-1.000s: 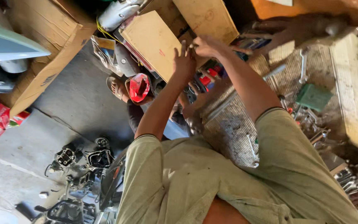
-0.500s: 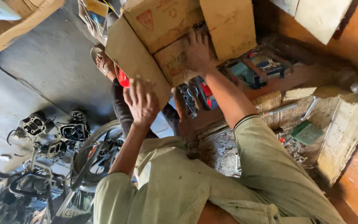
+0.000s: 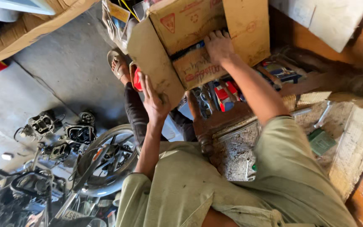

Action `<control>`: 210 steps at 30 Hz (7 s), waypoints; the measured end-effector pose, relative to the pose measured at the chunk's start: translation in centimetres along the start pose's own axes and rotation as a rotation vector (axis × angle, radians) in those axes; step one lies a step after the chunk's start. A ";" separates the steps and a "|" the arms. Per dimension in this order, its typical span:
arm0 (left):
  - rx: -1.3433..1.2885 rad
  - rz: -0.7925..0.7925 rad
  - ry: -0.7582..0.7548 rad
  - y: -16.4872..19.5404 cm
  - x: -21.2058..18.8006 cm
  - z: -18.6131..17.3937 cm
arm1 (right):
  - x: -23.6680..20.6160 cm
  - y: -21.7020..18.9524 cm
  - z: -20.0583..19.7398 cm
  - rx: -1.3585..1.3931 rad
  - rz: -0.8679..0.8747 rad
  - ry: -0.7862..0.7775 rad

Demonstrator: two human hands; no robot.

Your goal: The person sorts and arranges a pile of wrenches, pliers, screwdrivers and other hand tools across a worn wooden workbench board, picking up individual tools and laying them out in groups. They open a green hex key set, place it on the bench, and reposition a cardboard box on the bench edge.

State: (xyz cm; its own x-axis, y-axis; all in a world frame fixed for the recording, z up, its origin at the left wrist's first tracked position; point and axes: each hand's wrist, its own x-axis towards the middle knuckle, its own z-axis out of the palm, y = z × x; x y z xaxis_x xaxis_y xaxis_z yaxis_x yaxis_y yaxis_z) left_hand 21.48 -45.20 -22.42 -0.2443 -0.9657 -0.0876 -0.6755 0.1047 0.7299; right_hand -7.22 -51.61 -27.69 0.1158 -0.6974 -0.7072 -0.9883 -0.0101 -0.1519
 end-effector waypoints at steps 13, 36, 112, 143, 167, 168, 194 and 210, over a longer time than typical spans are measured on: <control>-0.135 -0.082 -0.097 4.9 2.0 5.9 | -12.5 2.4 3.0 -0.214 -0.311 -0.265; 0.034 0.057 -0.144 0.0 9.4 5.6 | -2.1 2.5 0.1 0.063 0.172 0.344; 0.026 1.111 -0.743 23.5 -40.0 4.9 | -58.2 -12.3 28.3 1.093 1.493 0.911; -0.431 0.321 -1.749 27.3 -41.3 12.4 | -65.5 -8.8 35.9 0.765 1.599 1.426; -0.762 0.110 -1.324 25.3 -32.4 9.7 | -56.1 0.6 23.8 0.447 1.224 1.081; -0.755 0.116 -1.328 25.2 -32.4 9.7 | -55.8 0.9 23.7 0.440 1.214 1.048; -0.238 0.400 -1.985 21.0 -41.1 12.7 | -66.6 -32.7 44.6 1.609 1.551 2.700; -0.343 0.251 -1.772 20.8 -37.1 12.4 | -67.9 -26.8 39.9 1.816 1.071 3.117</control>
State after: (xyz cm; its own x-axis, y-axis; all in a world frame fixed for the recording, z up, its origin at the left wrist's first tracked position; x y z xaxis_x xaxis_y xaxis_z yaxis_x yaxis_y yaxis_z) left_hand 7.85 -4.24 -12.41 -0.8271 0.4518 -0.3344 -0.4098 -0.0777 0.9088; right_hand 15.37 24.56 -3.13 -0.5255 0.7910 -0.3133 -0.3085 -0.5204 -0.7963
